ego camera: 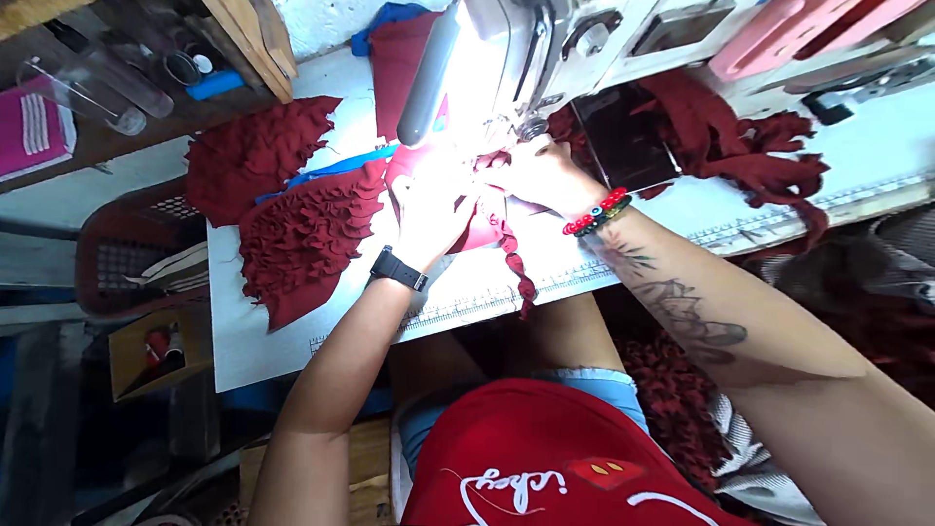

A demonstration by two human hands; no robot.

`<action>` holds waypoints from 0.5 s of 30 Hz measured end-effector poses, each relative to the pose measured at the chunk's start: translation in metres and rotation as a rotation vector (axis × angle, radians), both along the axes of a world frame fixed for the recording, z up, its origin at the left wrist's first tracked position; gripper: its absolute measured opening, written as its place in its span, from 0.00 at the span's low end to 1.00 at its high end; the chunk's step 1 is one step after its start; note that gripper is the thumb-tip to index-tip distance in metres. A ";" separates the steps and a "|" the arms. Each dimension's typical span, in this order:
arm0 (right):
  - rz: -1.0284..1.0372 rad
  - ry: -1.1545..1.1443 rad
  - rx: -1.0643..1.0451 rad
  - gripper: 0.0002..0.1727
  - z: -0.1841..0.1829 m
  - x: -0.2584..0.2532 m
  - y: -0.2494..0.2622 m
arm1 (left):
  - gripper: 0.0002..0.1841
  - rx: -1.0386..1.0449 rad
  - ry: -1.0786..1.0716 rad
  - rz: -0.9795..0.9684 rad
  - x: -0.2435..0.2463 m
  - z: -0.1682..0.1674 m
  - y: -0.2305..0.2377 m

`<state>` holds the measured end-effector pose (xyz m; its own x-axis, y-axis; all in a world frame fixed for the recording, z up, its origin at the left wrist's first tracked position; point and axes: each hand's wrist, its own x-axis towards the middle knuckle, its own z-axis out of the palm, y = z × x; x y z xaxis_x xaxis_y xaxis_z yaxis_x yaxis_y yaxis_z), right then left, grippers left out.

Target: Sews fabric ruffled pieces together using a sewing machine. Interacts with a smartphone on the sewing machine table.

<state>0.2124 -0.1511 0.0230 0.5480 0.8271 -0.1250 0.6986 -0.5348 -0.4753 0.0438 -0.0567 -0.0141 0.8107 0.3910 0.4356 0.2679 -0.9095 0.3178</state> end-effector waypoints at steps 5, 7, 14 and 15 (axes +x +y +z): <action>0.190 -0.249 0.315 0.17 -0.018 -0.020 -0.036 | 0.12 -0.006 -0.006 -0.016 -0.001 0.002 0.000; 0.226 -0.341 0.284 0.19 -0.024 -0.023 -0.040 | 0.13 -0.003 0.021 0.001 -0.001 0.001 -0.001; 0.168 -0.387 0.285 0.19 -0.020 -0.025 -0.029 | 0.14 0.004 0.064 0.113 0.005 0.005 0.000; 0.146 -0.372 0.288 0.19 -0.019 -0.026 -0.028 | 0.14 0.013 0.074 0.124 0.006 0.005 0.001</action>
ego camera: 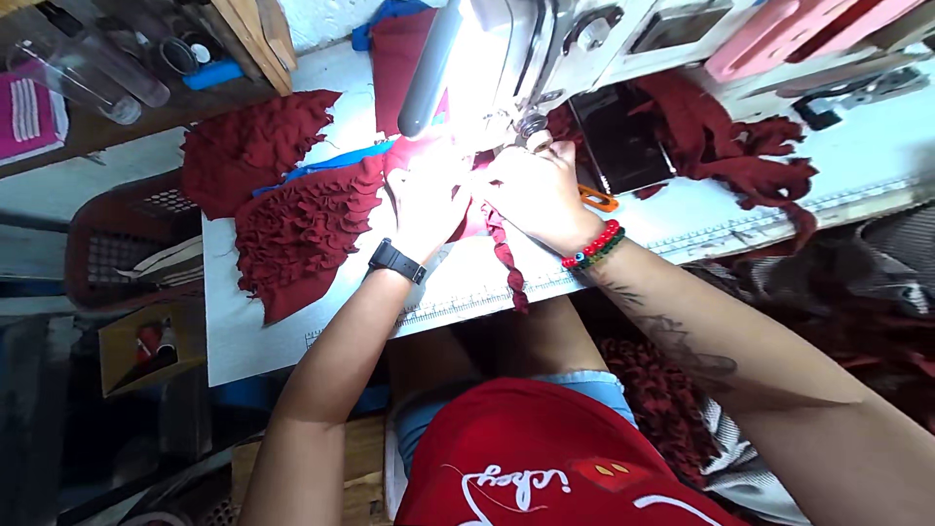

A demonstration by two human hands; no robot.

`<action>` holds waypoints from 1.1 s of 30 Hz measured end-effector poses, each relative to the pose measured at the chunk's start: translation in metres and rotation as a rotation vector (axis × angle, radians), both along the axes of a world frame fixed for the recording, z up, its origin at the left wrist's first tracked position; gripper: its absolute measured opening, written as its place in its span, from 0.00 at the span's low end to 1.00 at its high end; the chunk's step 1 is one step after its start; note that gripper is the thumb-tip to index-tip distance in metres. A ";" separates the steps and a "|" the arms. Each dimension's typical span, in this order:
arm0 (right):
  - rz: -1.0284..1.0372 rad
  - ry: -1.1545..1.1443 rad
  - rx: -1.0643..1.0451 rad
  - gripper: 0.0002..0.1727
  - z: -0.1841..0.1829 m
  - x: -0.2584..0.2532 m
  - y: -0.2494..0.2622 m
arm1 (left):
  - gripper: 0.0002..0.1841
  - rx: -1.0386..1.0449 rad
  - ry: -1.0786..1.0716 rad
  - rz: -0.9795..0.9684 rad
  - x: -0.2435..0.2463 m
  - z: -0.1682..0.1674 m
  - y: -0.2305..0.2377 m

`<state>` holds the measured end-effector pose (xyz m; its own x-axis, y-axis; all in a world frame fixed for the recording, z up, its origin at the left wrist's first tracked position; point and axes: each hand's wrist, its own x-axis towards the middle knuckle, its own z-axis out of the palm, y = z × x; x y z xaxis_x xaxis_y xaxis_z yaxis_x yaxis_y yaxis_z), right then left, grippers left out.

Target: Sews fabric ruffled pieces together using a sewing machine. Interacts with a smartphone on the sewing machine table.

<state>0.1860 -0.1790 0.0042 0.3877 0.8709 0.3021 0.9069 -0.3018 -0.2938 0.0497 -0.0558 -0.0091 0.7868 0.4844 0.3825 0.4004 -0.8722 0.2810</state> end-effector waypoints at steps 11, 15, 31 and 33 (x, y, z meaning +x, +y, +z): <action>0.102 0.057 -0.074 0.11 0.015 -0.013 -0.045 | 0.16 0.043 0.074 -0.303 -0.009 0.005 -0.007; 0.113 -0.006 -0.111 0.15 0.024 -0.019 -0.040 | 0.13 0.067 0.048 -0.309 -0.007 0.007 -0.007; 0.157 0.570 -0.354 0.13 0.047 0.009 -0.002 | 0.17 0.054 -0.019 -0.205 -0.008 -0.007 -0.009; 0.062 0.797 -0.351 0.11 0.046 0.008 0.000 | 0.16 0.064 -0.032 -0.217 -0.007 -0.009 -0.010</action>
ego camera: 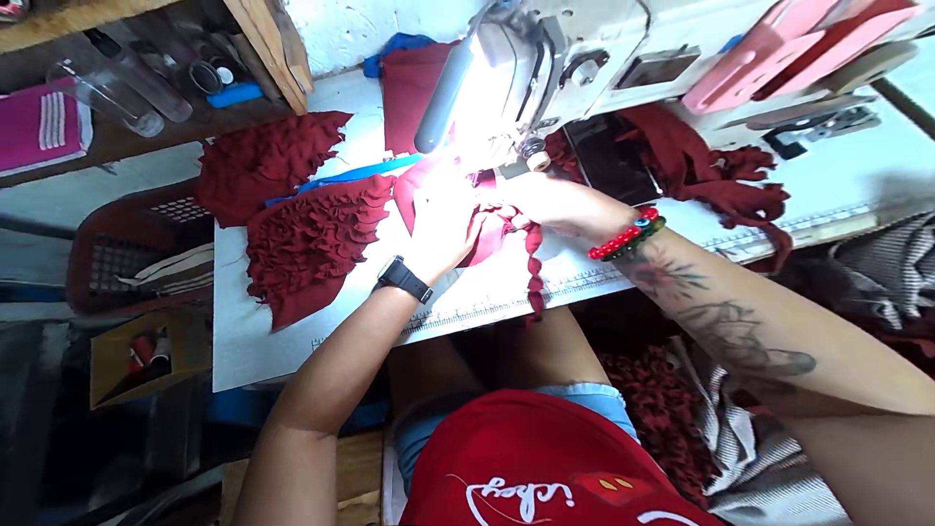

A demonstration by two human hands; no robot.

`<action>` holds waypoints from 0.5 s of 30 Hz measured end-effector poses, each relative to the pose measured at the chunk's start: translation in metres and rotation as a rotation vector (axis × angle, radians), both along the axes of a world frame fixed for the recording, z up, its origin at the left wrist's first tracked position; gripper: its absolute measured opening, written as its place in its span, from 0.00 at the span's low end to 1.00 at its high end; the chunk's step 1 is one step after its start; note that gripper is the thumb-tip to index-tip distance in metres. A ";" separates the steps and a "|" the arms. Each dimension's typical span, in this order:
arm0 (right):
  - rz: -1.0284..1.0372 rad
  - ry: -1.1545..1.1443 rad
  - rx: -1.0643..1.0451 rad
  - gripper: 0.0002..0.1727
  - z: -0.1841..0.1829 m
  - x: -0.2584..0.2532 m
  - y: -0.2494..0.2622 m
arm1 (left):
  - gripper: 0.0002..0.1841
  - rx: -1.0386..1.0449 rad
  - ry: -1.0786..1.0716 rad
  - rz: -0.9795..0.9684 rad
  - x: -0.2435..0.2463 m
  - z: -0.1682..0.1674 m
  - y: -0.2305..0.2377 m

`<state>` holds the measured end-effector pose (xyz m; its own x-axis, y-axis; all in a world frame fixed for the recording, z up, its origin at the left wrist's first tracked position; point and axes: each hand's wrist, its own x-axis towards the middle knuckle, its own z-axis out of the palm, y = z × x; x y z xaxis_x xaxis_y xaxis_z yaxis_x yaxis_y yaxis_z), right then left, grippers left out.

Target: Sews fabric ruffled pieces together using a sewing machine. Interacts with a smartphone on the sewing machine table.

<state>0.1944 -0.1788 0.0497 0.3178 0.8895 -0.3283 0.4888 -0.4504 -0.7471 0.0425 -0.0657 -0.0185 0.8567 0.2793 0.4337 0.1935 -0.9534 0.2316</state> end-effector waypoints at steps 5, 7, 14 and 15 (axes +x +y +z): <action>0.120 -0.288 0.259 0.14 -0.020 0.007 -0.010 | 0.15 -0.112 -0.049 -0.005 0.002 0.003 0.004; 0.076 -0.385 0.323 0.12 -0.018 0.003 -0.009 | 0.14 -0.158 -0.026 0.007 0.004 0.008 0.006; 0.134 -0.361 0.245 0.16 -0.012 0.006 0.002 | 0.17 -0.242 0.054 0.063 0.007 0.011 0.013; 0.159 -0.343 0.181 0.16 -0.013 0.009 0.007 | 0.18 -0.259 0.055 0.065 0.007 0.011 0.013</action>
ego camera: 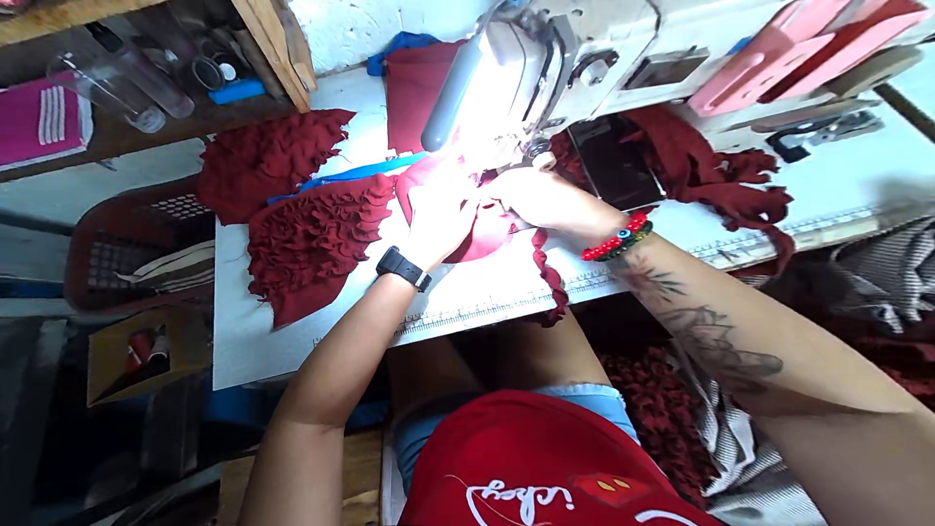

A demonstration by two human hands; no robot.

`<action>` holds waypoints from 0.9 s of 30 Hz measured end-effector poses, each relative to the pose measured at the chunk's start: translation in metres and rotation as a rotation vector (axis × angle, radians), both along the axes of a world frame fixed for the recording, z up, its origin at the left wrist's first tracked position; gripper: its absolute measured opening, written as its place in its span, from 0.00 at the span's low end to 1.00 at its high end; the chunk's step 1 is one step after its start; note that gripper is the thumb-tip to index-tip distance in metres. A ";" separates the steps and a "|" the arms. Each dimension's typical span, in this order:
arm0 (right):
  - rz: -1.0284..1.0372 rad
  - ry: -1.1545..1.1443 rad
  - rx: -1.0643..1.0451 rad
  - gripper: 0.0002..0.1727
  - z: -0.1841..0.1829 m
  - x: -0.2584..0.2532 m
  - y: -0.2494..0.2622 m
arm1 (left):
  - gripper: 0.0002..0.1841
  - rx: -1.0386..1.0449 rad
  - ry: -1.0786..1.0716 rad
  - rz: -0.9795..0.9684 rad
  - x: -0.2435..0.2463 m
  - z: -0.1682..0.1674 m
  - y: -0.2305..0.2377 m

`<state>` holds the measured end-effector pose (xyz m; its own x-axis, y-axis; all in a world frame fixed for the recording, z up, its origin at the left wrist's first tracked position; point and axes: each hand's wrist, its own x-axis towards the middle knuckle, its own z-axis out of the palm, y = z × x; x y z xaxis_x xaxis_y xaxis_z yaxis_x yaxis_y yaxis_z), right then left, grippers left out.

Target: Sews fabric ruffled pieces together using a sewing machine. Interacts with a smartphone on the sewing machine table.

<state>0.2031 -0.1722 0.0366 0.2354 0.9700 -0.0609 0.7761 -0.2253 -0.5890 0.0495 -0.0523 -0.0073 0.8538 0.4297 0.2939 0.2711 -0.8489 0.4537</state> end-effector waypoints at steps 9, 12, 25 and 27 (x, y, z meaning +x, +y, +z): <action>-0.163 -0.148 0.165 0.12 -0.022 -0.014 -0.005 | 0.19 0.010 -0.015 0.023 -0.001 -0.002 -0.003; -0.085 -0.433 0.236 0.11 -0.023 -0.032 -0.018 | 0.17 0.057 -0.019 0.011 -0.003 -0.003 -0.006; -0.100 -0.078 0.202 0.12 0.003 -0.052 -0.063 | 0.15 0.199 0.000 -0.147 -0.019 0.001 -0.014; -0.127 0.140 0.113 0.13 0.005 -0.036 -0.052 | 0.16 0.153 0.012 -0.123 -0.017 0.003 -0.013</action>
